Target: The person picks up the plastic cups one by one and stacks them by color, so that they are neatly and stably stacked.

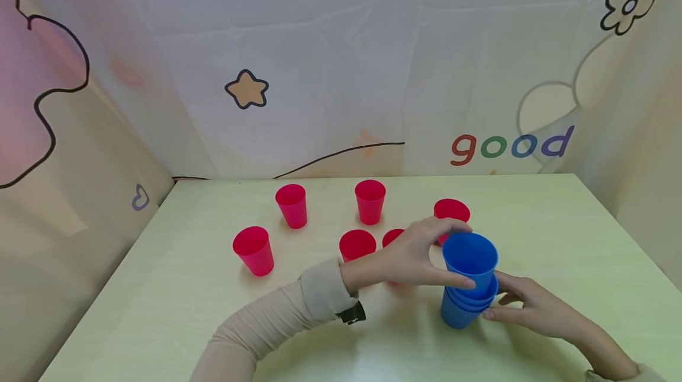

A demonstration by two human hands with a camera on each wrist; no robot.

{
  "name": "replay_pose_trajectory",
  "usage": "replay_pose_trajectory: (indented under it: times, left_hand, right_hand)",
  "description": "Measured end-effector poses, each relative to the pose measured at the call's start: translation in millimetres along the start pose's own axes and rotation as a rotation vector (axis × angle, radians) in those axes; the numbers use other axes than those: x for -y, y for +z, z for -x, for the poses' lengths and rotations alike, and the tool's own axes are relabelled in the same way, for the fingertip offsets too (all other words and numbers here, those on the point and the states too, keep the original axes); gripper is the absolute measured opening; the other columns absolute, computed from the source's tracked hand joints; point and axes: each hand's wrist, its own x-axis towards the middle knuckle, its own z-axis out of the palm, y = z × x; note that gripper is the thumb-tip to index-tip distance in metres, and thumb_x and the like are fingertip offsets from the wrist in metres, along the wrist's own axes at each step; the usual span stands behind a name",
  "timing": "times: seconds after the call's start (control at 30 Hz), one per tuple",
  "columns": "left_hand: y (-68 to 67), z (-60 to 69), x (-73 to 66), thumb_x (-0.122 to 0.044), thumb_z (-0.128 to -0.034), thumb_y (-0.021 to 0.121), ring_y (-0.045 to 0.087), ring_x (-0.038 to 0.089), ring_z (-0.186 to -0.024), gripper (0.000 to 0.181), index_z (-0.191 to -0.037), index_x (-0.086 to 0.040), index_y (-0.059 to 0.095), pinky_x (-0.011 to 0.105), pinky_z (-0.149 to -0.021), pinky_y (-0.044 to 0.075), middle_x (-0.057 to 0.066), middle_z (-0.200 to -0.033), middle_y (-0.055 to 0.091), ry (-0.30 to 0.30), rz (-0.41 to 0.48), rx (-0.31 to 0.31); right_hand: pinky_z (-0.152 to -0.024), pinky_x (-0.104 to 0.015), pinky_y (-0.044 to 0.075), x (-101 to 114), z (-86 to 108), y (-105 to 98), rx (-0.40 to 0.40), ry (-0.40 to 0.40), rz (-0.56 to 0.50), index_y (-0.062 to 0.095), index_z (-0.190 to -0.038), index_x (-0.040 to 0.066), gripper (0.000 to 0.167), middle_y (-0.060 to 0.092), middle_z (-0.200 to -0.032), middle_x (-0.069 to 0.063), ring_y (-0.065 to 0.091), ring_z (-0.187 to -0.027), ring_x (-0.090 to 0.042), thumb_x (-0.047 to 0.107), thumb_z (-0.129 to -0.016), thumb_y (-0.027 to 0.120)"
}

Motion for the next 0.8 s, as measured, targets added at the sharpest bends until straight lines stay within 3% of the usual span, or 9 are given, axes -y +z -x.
replay_pose_trajectory:
  times: [0.37,0.8]
  left_hand:
    - [11.7,-0.1,6.0,-0.033,-0.0724,0.075,0.043,-0.004,-0.100,0.065,-0.125,-0.011,0.045,0.008,-0.077,0.039,-0.004,-0.117,0.052,0.041,-0.053,0.022]
    - [21.0,1.3,5.3,-0.040,-0.0713,0.074,0.039,-0.003,-0.104,0.065,-0.125,-0.016,0.045,0.008,-0.077,0.037,-0.008,-0.115,0.049,-0.055,-0.134,0.090]
  right_hand:
    - [-0.069,-0.027,0.051,-1.3,0.2,1.5,-0.001,-0.039,-0.023,0.047,-0.124,0.001,0.040,0.056,-0.113,0.017,0.055,-0.094,-0.003,0.007,-0.086,0.060]
    - [-0.068,-0.027,0.051,-1.7,-1.1,1.9,-0.012,-0.058,-0.016,0.051,-0.120,0.002,0.037,0.058,-0.111,0.015,0.053,-0.096,0.001,0.007,-0.085,0.061]
